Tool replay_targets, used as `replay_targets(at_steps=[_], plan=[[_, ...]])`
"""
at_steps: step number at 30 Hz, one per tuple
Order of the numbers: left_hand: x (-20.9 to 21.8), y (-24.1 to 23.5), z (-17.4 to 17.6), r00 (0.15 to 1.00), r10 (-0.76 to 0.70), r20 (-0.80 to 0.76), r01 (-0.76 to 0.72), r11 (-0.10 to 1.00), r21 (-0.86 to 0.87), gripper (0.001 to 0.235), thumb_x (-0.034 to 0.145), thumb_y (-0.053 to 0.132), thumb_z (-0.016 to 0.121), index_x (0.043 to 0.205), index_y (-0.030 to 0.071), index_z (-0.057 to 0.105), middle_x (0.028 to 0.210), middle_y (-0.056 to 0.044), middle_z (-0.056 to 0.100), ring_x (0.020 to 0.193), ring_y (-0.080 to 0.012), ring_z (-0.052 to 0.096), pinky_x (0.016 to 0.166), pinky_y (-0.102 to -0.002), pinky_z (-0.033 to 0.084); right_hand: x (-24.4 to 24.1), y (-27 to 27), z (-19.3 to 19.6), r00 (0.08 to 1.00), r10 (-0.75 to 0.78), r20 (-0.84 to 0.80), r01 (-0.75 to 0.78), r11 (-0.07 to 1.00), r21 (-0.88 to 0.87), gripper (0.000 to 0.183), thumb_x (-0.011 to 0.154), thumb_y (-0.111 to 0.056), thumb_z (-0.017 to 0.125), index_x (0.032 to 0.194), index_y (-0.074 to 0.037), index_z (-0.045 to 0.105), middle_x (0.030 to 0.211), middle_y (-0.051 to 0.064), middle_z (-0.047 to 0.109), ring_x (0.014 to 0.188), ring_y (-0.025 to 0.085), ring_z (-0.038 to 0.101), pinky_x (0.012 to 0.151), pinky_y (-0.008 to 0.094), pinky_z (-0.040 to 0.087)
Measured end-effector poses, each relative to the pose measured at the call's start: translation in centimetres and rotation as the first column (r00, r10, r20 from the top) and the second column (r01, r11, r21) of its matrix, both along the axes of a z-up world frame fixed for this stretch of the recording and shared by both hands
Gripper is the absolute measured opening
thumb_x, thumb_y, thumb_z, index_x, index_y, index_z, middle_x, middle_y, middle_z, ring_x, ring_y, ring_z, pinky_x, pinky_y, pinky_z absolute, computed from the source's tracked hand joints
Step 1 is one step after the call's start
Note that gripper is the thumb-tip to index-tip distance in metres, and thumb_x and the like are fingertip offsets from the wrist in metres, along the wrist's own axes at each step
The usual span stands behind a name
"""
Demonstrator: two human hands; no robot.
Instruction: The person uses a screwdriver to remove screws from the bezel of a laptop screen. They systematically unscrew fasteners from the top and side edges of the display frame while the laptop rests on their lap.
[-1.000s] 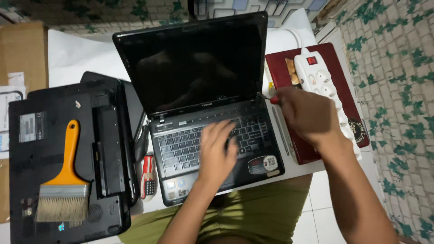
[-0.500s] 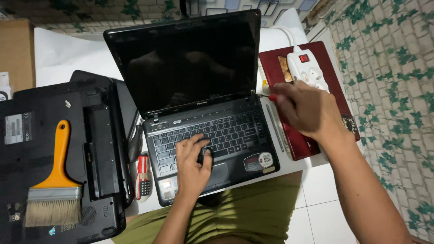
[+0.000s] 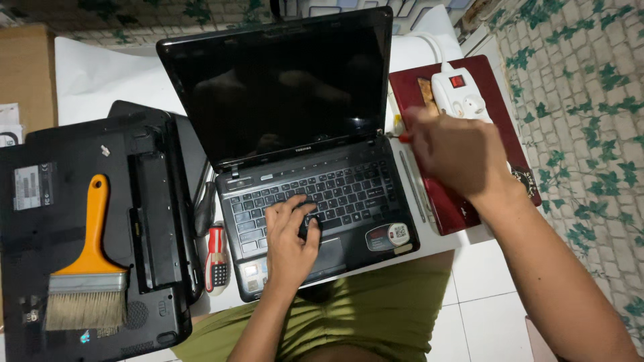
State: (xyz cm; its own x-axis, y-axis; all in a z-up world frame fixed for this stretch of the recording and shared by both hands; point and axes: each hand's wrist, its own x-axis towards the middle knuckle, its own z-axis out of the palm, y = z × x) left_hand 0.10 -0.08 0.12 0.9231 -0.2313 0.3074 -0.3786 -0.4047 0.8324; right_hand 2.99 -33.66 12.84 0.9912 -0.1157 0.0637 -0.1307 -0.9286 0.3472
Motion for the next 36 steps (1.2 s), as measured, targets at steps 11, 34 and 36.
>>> replay_targets(at_steps=[11,34,36], plan=[[-0.1,0.0,-1.2,1.000,-0.002,0.014,0.001,1.000,0.022,0.022,0.100,0.006,0.077,0.120,0.008,0.085,0.135,-0.016,0.077,0.118,-0.0401,0.063,0.107,-0.054,0.055,0.5,1.4,3.7,0.996,0.083,-0.037,-0.069,0.956,0.286,0.038,0.115,-0.061,0.061,0.132,-0.034,0.080,0.096,0.013,0.085,0.096,0.044,0.085,0.086,0.057,0.066],[0.2,0.0,-0.3,0.999,-0.034,0.039,0.030,0.994,0.106,0.023,0.102,0.013,0.068,0.121,0.009,0.081,0.144,-0.010,0.071,0.124,-0.0348,0.054,0.107,-0.050,0.052,2.0,2.8,8.2,0.967,-0.008,-0.254,0.096,0.937,0.336,0.051,0.117,-0.047,0.062,0.162,-0.024,0.064,0.109,0.018,0.075,0.087,0.046,0.080,0.075,0.058,0.066],[0.2,0.0,-0.3,0.999,-0.034,0.042,0.029,0.993,0.113,0.024,0.102,0.013,0.069,0.122,0.009,0.081,0.143,-0.011,0.072,0.123,-0.0347,0.054,0.107,-0.050,0.051,1.8,2.7,8.1,0.990,0.042,-0.134,-0.008,0.970,0.243,0.048,0.124,-0.054,0.052,0.154,-0.022,0.072,0.072,0.021,0.082,0.068,0.049,0.082,0.056,0.056,0.062]])
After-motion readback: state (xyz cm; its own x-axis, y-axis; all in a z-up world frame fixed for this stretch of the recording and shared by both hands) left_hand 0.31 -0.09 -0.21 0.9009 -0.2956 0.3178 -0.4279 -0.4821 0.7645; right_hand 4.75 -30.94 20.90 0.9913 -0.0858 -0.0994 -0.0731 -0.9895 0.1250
